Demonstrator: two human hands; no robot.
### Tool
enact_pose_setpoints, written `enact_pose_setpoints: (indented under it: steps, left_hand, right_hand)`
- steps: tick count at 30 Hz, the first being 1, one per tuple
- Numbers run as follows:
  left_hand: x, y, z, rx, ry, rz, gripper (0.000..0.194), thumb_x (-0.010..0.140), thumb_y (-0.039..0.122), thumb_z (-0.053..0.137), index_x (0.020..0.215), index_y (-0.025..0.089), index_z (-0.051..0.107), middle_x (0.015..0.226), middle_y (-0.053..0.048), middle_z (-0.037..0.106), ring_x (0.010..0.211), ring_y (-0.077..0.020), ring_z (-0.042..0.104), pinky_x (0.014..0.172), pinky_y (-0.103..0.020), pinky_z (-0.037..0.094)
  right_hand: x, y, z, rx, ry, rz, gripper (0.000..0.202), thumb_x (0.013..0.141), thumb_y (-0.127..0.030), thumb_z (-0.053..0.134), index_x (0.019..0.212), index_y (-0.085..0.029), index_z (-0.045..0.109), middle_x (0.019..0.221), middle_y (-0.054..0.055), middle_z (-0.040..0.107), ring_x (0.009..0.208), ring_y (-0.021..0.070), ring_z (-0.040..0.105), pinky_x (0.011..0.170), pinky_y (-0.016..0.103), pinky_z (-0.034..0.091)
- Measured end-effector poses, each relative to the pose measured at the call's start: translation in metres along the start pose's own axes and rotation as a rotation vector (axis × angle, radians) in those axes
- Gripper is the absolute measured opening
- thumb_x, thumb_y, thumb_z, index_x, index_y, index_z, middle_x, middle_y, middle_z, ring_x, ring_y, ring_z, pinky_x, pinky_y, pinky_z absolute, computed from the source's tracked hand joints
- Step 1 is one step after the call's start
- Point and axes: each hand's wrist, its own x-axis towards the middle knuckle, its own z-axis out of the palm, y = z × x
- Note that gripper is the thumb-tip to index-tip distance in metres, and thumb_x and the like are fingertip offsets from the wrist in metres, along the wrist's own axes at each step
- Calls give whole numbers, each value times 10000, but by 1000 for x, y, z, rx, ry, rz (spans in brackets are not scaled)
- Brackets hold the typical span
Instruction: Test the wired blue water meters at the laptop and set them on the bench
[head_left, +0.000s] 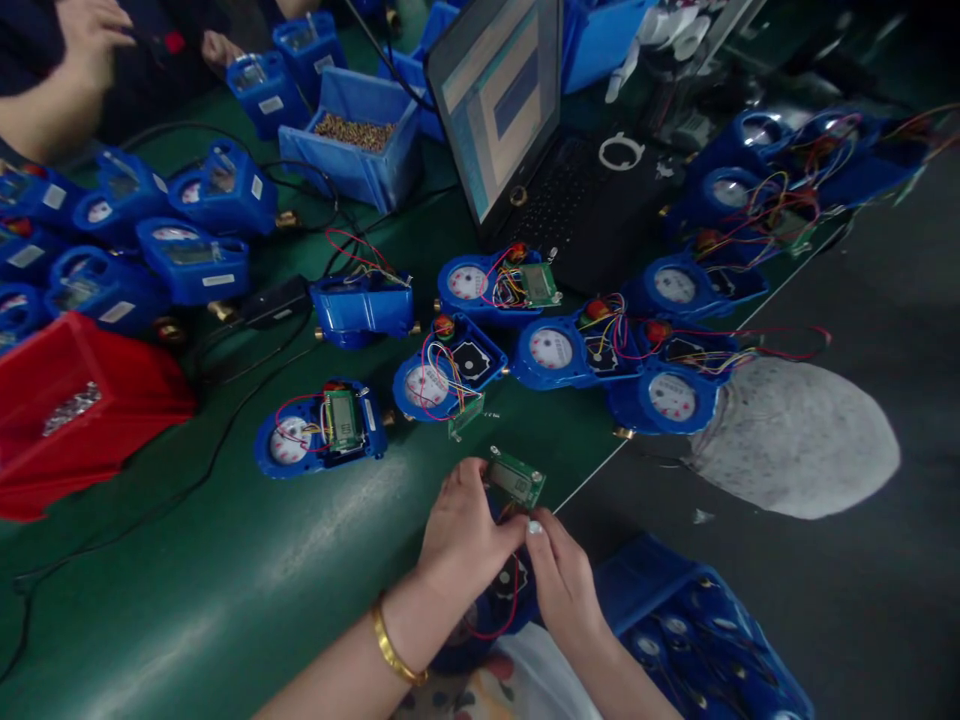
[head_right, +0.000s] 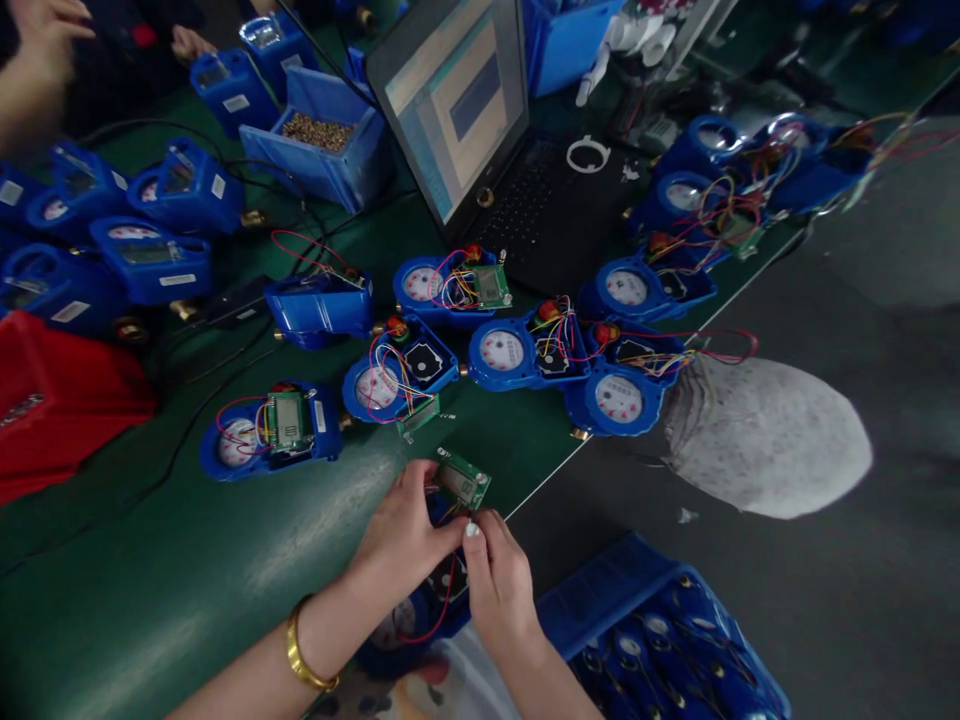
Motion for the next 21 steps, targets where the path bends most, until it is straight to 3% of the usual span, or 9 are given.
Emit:
enact_pose_setpoints:
  steps: [8, 13, 15, 18, 21]
  left_hand:
    - [-3, 2, -1, 7, 6, 23, 471, 709, 220, 672, 1118, 122, 461, 1107, -113, 572, 1074, -262, 521, 967, -395, 410]
    - [-9, -10, -3, -61, 8, 30, 539, 762, 333, 637, 1214, 103, 455, 1186, -145, 559, 1133, -278, 508, 1002, -429, 398]
    - [-21, -26, -10, -109, 64, 72, 547, 790, 353, 589, 1254, 110, 434, 1228, -154, 542, 1166, -274, 496, 1015, -439, 393]
    - [-60, -68, -26, -151, 255, 119, 402, 830, 358, 508, 1185, 171, 490, 1168, -122, 576, 1111, -247, 537, 973, -421, 433]
    - [-117, -124, -33, -133, 416, -29, 252, 821, 429, 528, 933, 207, 574, 933, -83, 626, 899, -239, 603, 806, -371, 497]
  right_hand:
    - [-3, 6, 3, 59, 16, 31, 321, 986, -399, 361, 879, -200, 588, 852, 45, 596, 803, 180, 572, 727, 280, 447]
    - [-4, 8, 3, 42, 20, 1, 316, 985, -389, 354, 993, -197, 605, 942, 68, 627, 868, 192, 587, 778, 297, 466]
    - [-5, 10, 4, -16, -1, -14, 326, 985, -389, 339, 1015, -201, 603, 971, 73, 632, 901, 199, 591, 796, 310, 471]
    - [-14, 20, 13, -154, -30, -74, 345, 986, -387, 308, 1049, -211, 597, 1002, 81, 633, 947, 217, 589, 816, 349, 487]
    - [-28, 44, 32, -285, -38, -271, 366, 981, -396, 303, 1051, -203, 606, 1082, 127, 627, 1047, 282, 566, 882, 460, 484]
